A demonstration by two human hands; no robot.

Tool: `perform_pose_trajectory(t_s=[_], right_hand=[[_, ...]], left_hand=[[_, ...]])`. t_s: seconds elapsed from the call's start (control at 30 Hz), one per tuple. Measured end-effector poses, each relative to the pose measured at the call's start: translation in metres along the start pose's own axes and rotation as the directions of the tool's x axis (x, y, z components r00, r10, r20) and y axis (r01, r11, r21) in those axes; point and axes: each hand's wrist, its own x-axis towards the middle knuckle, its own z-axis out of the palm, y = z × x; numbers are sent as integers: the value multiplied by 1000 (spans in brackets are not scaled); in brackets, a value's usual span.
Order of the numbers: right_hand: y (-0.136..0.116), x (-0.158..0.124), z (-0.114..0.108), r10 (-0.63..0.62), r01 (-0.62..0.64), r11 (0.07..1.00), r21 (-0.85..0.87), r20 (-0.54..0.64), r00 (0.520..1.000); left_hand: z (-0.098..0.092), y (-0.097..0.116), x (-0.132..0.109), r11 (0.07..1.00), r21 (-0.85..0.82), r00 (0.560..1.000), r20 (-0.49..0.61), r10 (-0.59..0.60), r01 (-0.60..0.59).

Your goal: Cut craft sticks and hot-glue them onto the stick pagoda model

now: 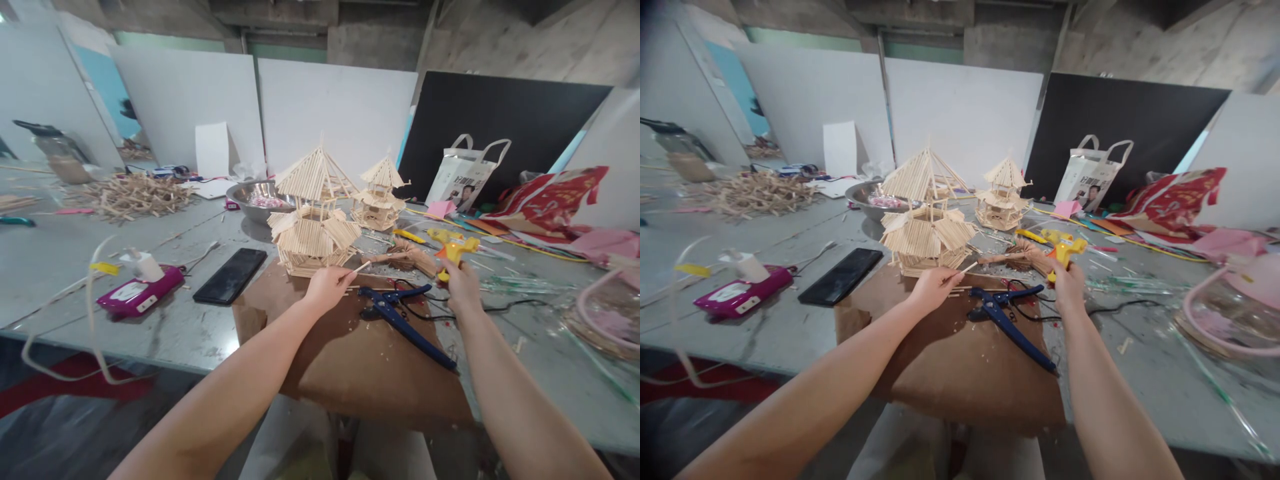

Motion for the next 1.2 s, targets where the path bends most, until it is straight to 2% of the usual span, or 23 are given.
perform_pose_trajectory(t_s=[0.2,0.4,0.47,0.6,0.67,0.8,0.97,1.2], right_hand=[[-9,-21,8,-113,101,993,66,207,972],[-18,-45,13,-275,303,953,2,422,864],[-18,-45,12,-276,324,945,-43,424,863],[-30,-42,14,-278,331,938,-103,347,896],[-47,-44,20,-321,365,930,-38,397,859],[-89,-56,41,-354,445,895,-22,573,740],[-119,-63,74,-320,508,850,-139,630,708],[-122,-52,103,-334,567,802,-188,645,687]], left_hand=[[4,-3,0,1000,24,1000,9,15,-16],[6,-2,-2,998,-17,996,64,65,-64],[6,-3,-3,997,-28,996,53,72,-70],[6,-3,-3,998,-10,997,38,60,-60],[4,-2,-4,997,1,996,38,77,-77],[1,1,-4,998,23,997,41,65,-66],[1,1,-4,998,24,998,4,65,-65],[5,-3,-5,996,45,997,-9,83,-82]])
